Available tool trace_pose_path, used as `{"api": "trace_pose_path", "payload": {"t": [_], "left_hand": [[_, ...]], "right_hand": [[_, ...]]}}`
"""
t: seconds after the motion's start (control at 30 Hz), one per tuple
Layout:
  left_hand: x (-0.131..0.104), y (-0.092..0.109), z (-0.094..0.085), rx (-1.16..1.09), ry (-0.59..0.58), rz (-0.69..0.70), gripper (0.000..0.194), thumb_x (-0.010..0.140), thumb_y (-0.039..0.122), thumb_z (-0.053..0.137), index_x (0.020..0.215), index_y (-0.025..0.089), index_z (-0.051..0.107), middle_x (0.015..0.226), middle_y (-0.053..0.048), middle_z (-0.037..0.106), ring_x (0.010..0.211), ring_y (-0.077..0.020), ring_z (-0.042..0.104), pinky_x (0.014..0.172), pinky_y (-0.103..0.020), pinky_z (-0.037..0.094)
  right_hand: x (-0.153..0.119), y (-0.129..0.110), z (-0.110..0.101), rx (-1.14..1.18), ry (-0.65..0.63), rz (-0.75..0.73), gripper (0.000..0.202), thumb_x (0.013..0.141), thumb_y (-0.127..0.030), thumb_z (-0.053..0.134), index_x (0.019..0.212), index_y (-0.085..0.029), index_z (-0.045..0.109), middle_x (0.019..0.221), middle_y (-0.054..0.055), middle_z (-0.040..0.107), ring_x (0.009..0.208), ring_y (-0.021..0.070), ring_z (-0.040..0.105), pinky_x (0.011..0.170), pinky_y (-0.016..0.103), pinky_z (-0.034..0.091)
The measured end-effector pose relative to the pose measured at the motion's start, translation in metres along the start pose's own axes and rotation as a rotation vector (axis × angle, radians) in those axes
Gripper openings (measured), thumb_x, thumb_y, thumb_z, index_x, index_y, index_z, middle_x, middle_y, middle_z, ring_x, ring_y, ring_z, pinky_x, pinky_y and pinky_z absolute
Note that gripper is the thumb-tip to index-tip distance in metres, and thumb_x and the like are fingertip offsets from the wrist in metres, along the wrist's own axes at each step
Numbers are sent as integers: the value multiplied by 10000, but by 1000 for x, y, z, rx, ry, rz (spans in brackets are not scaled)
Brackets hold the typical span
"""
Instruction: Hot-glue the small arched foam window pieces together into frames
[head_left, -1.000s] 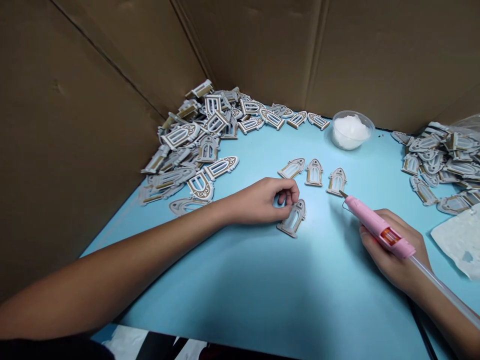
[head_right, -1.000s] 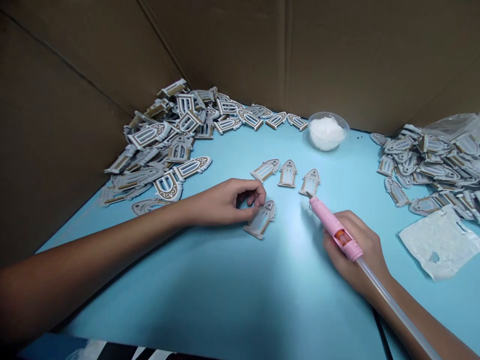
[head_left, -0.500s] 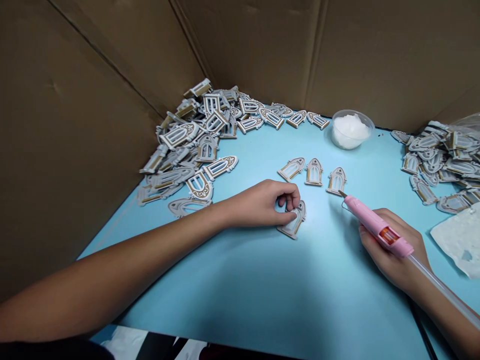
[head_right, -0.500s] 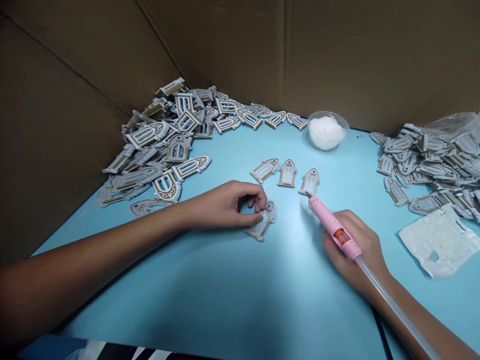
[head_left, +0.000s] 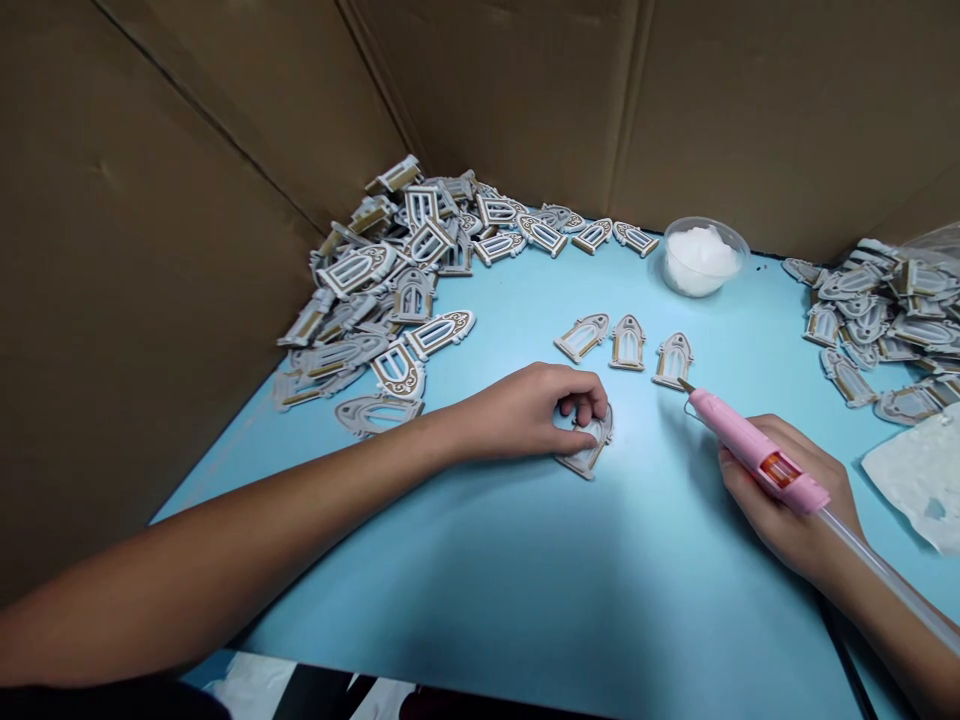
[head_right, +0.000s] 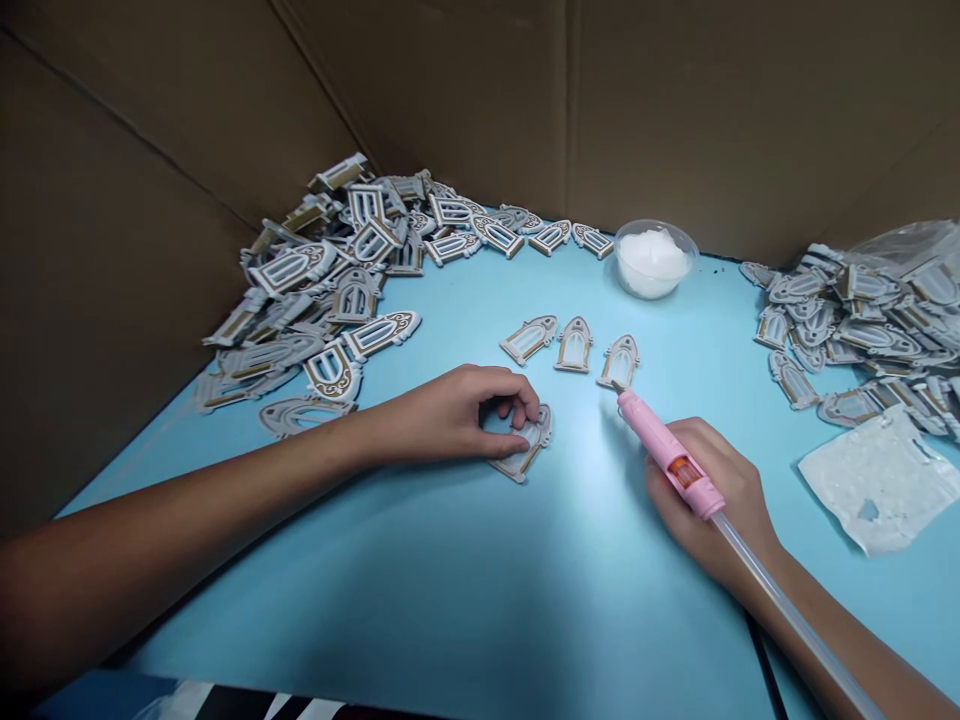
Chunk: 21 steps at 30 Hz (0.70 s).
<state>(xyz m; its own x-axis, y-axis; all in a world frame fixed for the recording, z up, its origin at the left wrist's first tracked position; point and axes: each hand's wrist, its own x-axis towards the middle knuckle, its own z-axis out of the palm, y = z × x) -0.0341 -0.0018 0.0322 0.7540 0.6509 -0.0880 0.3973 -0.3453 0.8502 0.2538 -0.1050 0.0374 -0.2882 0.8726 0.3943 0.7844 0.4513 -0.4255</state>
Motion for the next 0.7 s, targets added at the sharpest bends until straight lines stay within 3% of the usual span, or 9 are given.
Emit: {"api": "trace_pose_path", "payload": {"t": [0.23, 0.4, 0.7], "left_hand": [[1, -2, -7, 52, 65, 38, 191, 867, 259, 551, 1006, 183, 657, 1005, -36, 677, 915, -179, 608, 841, -293, 482], [1, -5, -5, 94, 15, 94, 264, 841, 244, 595, 1097, 191, 635, 1132, -52, 669, 1104, -224, 595, 1003, -344, 452], [0, -4, -2, 142, -41, 107, 264, 884, 225, 565, 1142, 219, 621, 1214, -48, 666, 1215, -250, 562, 1109, -406, 374]], "right_hand": [[-2, 0, 1, 14, -1, 10, 155, 911, -98, 582, 954, -242, 624, 883, 7, 694, 715, 141, 665, 642, 255, 498], [0, 1, 2, 16, -1, 8, 165, 904, -92, 580, 960, -240, 628, 884, 5, 696, 722, 139, 669, 647, 253, 499], [-1, 0, 0, 11, -3, 25, 153, 914, -109, 589, 968, -246, 631, 868, -1, 698, 703, 145, 672, 634, 261, 505]]}}
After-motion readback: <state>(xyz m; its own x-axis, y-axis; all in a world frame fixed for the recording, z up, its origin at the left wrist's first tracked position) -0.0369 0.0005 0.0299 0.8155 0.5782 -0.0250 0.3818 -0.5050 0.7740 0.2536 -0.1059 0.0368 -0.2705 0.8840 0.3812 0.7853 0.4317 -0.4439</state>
